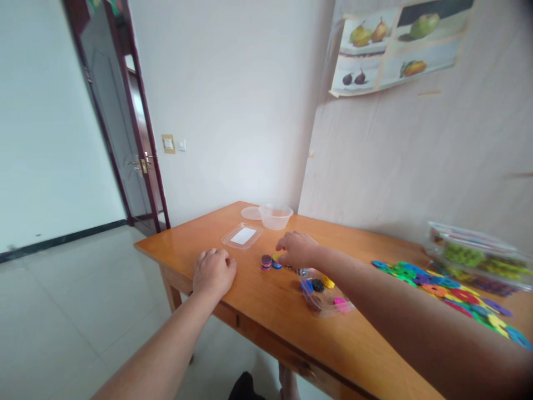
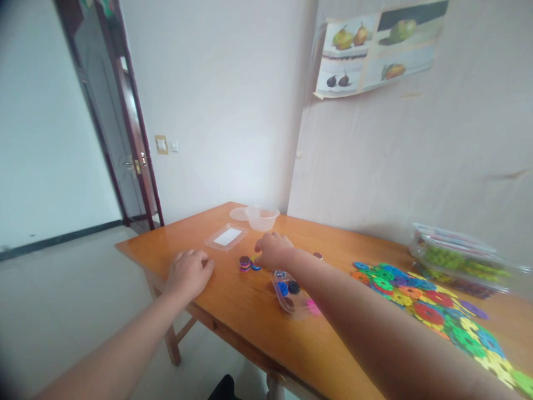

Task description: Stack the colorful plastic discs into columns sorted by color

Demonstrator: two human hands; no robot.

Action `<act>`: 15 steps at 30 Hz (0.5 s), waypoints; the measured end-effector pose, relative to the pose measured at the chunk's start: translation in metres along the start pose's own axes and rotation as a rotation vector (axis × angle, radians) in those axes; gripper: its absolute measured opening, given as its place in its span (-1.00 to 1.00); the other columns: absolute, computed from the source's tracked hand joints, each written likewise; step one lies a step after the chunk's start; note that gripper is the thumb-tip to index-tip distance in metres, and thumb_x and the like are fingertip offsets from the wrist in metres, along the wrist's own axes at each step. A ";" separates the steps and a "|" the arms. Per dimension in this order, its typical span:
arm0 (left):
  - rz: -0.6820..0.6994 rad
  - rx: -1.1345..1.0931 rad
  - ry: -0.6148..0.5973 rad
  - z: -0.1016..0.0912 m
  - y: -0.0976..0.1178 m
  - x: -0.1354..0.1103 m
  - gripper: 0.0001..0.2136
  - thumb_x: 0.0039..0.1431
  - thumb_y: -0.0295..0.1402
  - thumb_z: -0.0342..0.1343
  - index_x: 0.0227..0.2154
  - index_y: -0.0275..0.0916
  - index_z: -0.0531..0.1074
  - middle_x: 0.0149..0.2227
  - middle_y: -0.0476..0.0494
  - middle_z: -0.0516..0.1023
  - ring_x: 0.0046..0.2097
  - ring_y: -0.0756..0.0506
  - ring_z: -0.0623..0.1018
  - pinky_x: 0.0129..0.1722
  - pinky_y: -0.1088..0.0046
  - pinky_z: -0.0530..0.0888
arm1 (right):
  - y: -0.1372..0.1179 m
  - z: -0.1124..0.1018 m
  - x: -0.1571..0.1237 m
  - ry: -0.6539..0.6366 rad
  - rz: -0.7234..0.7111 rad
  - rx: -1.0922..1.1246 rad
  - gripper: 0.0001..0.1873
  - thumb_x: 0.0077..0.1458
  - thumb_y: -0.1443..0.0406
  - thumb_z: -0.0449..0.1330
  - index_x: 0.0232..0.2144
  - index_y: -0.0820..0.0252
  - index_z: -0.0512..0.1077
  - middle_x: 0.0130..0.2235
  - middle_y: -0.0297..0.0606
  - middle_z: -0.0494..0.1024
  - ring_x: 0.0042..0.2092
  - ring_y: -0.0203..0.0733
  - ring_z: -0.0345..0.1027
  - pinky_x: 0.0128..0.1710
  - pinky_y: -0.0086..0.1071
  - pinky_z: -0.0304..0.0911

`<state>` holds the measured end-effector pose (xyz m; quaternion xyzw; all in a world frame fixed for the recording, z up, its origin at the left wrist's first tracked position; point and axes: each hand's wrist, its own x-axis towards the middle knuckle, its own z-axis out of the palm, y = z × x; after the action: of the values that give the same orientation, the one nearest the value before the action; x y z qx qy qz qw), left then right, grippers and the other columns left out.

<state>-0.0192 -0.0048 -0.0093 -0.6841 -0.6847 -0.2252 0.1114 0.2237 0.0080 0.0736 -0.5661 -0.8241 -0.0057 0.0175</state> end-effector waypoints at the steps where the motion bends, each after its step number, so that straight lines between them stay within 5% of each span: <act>1: -0.001 0.000 0.000 0.000 0.000 0.000 -0.72 0.18 -0.18 -0.07 -0.35 -0.17 0.52 -0.24 -0.21 0.54 -0.12 -0.23 0.45 -0.09 0.22 0.32 | 0.000 0.002 0.002 -0.006 0.001 -0.003 -0.53 -0.04 0.08 0.25 -0.04 0.01 0.54 -0.01 -0.16 0.54 0.03 0.02 0.36 -0.06 -0.25 0.26; 8: -0.017 0.002 -0.014 -0.001 0.002 -0.001 -0.73 0.18 -0.18 -0.05 -0.35 -0.16 0.51 -0.23 -0.20 0.54 -0.10 -0.23 0.45 -0.09 0.22 0.33 | 0.002 0.010 0.009 -0.026 0.012 0.010 -0.59 -0.05 0.09 0.24 -0.12 0.00 0.58 -0.08 -0.19 0.60 -0.07 -0.02 0.44 -0.20 -0.31 0.27; 15: -0.022 -0.017 -0.036 -0.002 0.002 0.000 -0.72 0.17 -0.17 -0.05 -0.31 -0.16 0.52 -0.20 -0.21 0.54 -0.09 -0.25 0.44 -0.09 0.20 0.33 | 0.023 -0.006 -0.002 0.035 0.049 0.054 -0.59 0.00 0.16 0.21 -0.06 0.06 0.54 -0.09 -0.26 0.60 -0.11 -0.12 0.44 -0.22 -0.39 0.25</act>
<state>-0.0178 -0.0061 -0.0070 -0.6816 -0.6920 -0.2199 0.0908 0.2457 0.0145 0.0796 -0.5853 -0.8094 0.0070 0.0475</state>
